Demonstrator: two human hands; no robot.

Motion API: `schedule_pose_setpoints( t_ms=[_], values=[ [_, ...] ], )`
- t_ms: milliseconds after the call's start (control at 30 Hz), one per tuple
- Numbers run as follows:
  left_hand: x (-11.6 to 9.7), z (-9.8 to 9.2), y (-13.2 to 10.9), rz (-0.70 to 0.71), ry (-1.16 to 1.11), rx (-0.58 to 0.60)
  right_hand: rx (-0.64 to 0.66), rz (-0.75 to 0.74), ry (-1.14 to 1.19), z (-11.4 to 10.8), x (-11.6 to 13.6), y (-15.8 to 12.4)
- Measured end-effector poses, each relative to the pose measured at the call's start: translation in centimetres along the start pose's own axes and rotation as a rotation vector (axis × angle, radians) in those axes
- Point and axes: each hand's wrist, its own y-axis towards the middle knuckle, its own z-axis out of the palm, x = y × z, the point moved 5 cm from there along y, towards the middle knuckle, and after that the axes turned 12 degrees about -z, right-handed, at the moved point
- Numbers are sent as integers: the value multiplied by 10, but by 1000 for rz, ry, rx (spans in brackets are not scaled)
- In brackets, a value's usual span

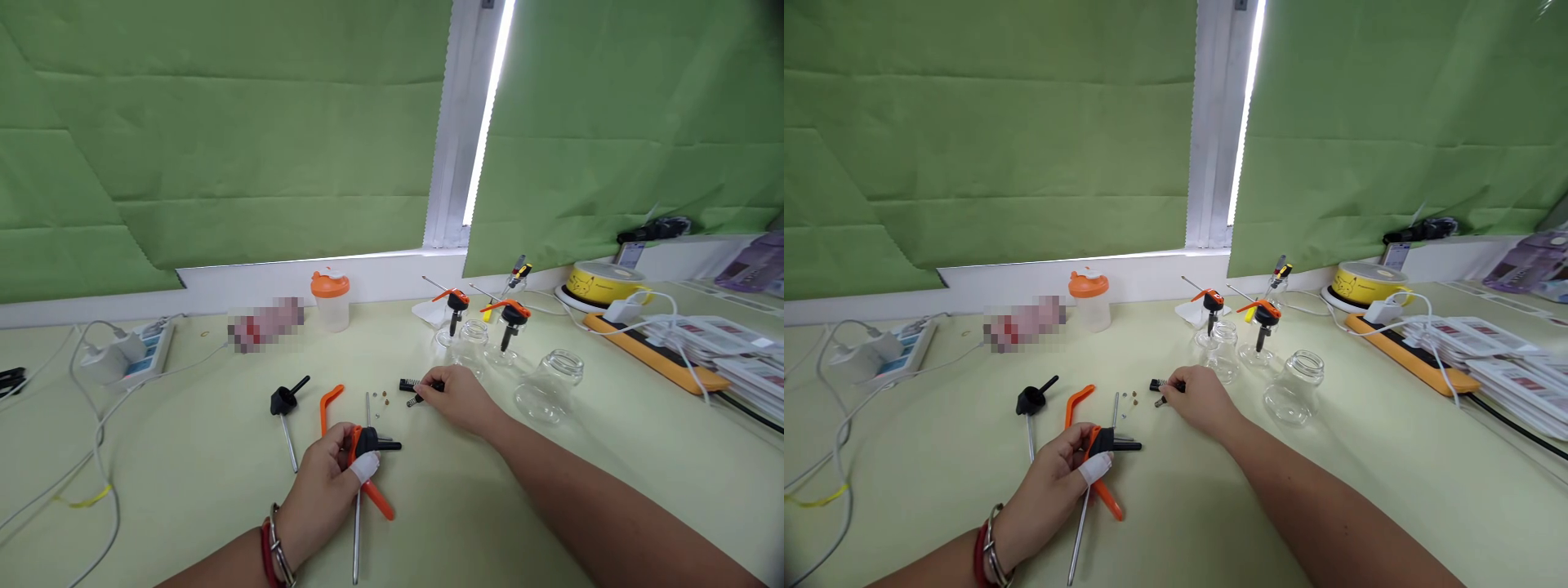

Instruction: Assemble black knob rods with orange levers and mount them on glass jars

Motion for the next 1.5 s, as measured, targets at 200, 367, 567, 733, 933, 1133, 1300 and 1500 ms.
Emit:
schedule_pose_setpoints(
  t_ms=[200, 367, 567, 733, 933, 1133, 1300, 1500],
  values=[
    [0, 1, 1, 0, -16, 12, 69, 42, 22, -8, -10, 1],
    [0, 0, 1, -6, -11, 1, 96, 50, 19, -13, -15, 1],
    [0, 1, 1, -1, -17, 17, 128, 46, 45, -18, -18, 1],
    [0, 1, 1, -5, -19, 19, 137, 63, 9, -24, -19, 0],
    [2, 0, 2, 2, 5, 19, 71, 72, -15, -28, -16, 0],
    [1, 0, 1, -3, 14, 12, 109, -65, 83, -1, -7, -6],
    [0, 0, 1, 4, -11, 1, 163, -206, -89, 18, -1, -8],
    [1, 1, 2, 0, -14, 16, 120, -245, -208, 20, -3, -2]
  ],
)
